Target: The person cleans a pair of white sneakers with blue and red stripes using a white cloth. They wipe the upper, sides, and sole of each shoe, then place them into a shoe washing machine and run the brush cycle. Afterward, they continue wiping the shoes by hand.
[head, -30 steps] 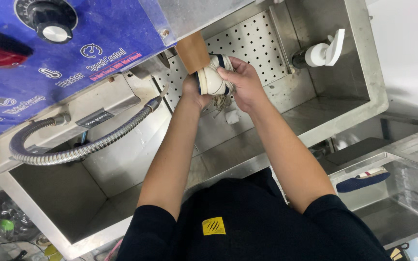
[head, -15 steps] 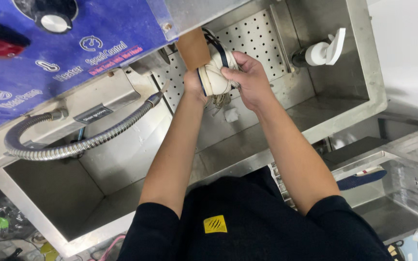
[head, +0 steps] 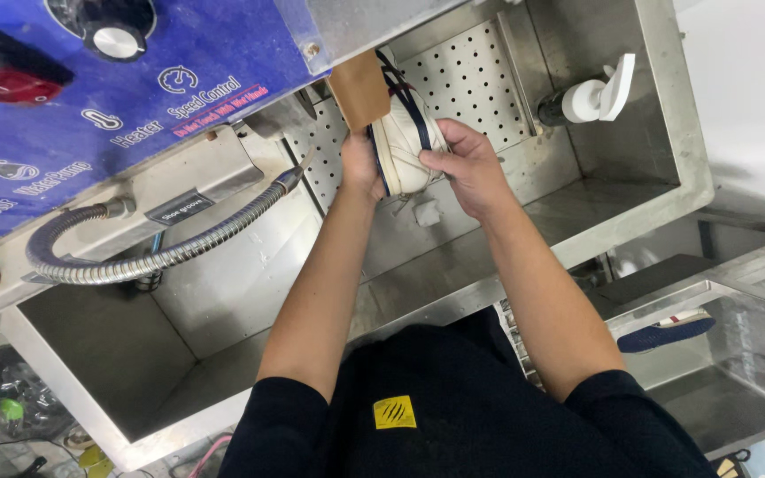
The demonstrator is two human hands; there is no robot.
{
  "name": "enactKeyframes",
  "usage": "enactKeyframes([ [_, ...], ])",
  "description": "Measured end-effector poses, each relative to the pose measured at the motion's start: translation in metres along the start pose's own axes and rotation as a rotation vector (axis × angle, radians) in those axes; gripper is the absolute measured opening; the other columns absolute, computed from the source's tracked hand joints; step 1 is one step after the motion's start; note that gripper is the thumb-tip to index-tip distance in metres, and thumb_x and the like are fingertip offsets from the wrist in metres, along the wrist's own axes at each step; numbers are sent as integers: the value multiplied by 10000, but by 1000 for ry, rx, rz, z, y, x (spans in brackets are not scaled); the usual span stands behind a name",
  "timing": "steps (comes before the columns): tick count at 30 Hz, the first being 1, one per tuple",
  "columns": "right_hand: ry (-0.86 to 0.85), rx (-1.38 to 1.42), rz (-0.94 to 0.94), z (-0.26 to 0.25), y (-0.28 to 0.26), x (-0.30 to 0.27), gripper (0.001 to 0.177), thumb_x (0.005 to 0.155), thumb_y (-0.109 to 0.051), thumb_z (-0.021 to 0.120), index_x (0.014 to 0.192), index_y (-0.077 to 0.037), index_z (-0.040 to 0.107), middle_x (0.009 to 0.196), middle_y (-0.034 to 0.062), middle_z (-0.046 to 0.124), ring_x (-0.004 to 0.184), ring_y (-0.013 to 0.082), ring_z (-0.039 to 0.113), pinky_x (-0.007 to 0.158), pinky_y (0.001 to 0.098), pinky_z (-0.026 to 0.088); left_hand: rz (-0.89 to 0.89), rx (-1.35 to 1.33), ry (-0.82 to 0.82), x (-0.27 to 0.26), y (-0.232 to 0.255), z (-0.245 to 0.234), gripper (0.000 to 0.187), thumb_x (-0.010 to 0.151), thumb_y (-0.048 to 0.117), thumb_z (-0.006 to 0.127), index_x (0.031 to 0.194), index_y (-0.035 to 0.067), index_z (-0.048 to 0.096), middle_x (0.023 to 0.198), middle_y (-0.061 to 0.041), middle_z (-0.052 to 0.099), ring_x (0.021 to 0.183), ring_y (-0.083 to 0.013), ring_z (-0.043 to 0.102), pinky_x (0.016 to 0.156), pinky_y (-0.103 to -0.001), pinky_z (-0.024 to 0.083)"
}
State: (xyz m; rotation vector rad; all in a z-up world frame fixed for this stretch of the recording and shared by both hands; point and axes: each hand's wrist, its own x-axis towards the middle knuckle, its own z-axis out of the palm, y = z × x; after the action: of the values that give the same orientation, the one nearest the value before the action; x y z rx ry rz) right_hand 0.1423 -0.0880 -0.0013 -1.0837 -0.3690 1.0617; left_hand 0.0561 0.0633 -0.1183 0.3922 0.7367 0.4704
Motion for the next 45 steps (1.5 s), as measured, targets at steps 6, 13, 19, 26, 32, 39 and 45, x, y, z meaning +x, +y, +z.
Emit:
enactKeyframes([
  [6, -27, -59, -5, -6, 5, -7, 247, 925, -3, 734, 1168, -32, 701, 1089, 1, 721, 1005, 92, 648, 956, 282, 499, 7, -42, -24, -13, -1, -1, 719, 948, 534, 605, 1361, -49, 518, 1225, -226, 677, 1040, -342, 715, 904, -485, 606],
  [13, -59, -94, 26, -15, 1, -23, 259, 904, -11, 731, 1161, -33, 700, 1092, 3, 721, 1023, 99, 655, 971, 284, 503, 114, -15, -99, -37, -2, 9, 606, 1010, 444, 593, 1426, 13, 499, 1304, -168, 639, 1142, -292, 658, 995, -443, 547],
  [19, -69, -54, 35, -36, -3, -68, 219, 884, 49, 696, 1096, -4, 706, 1068, 36, 739, 999, 120, 672, 945, 289, 515, 204, 20, -169, -87, 9, 54, 648, 1051, 360, 577, 1563, 36, 348, 1478, -131, 512, 1335, -232, 538, 1142, -390, 438],
  [26, 21, -191, -35, -31, -23, -157, 289, 840, 38, 676, 1127, 17, 698, 1135, 63, 691, 1071, 150, 647, 989, 309, 490, -58, 285, -228, -167, 6, 98, 726, 981, 321, 603, 1565, 109, 228, 1464, -136, 517, 1315, -257, 555, 1106, -400, 458],
  [32, 44, -580, -325, -15, -47, -231, 266, 848, -15, 742, 1106, 14, 684, 1239, 131, 648, 1266, 274, 561, 1111, 400, 411, -35, 71, -284, -221, -33, 97, 750, 903, 144, 555, 1580, 83, 237, 1419, -183, 527, 1292, -300, 566, 1110, -443, 472],
  [39, 75, -698, -319, -8, -62, -298, 248, 907, -107, 729, 1128, -2, 690, 1222, 146, 680, 1249, 296, 587, 1100, 412, 434, -16, 110, -436, -276, -59, 109, 819, 882, 81, 554, 1605, 143, 175, 1518, -148, 421, 1376, -291, 489, 1173, -480, 426],
  [45, 39, -760, -391, -18, -77, -337, 283, 934, -170, 711, 1145, 16, 683, 1204, 159, 703, 1293, 321, 574, 1130, 437, 415, 37, 100, -493, -308, -83, 123, 783, 974, 144, 587, 1630, 146, 161, 1551, -134, 423, 1426, -281, 446, 1215, -447, 384],
])
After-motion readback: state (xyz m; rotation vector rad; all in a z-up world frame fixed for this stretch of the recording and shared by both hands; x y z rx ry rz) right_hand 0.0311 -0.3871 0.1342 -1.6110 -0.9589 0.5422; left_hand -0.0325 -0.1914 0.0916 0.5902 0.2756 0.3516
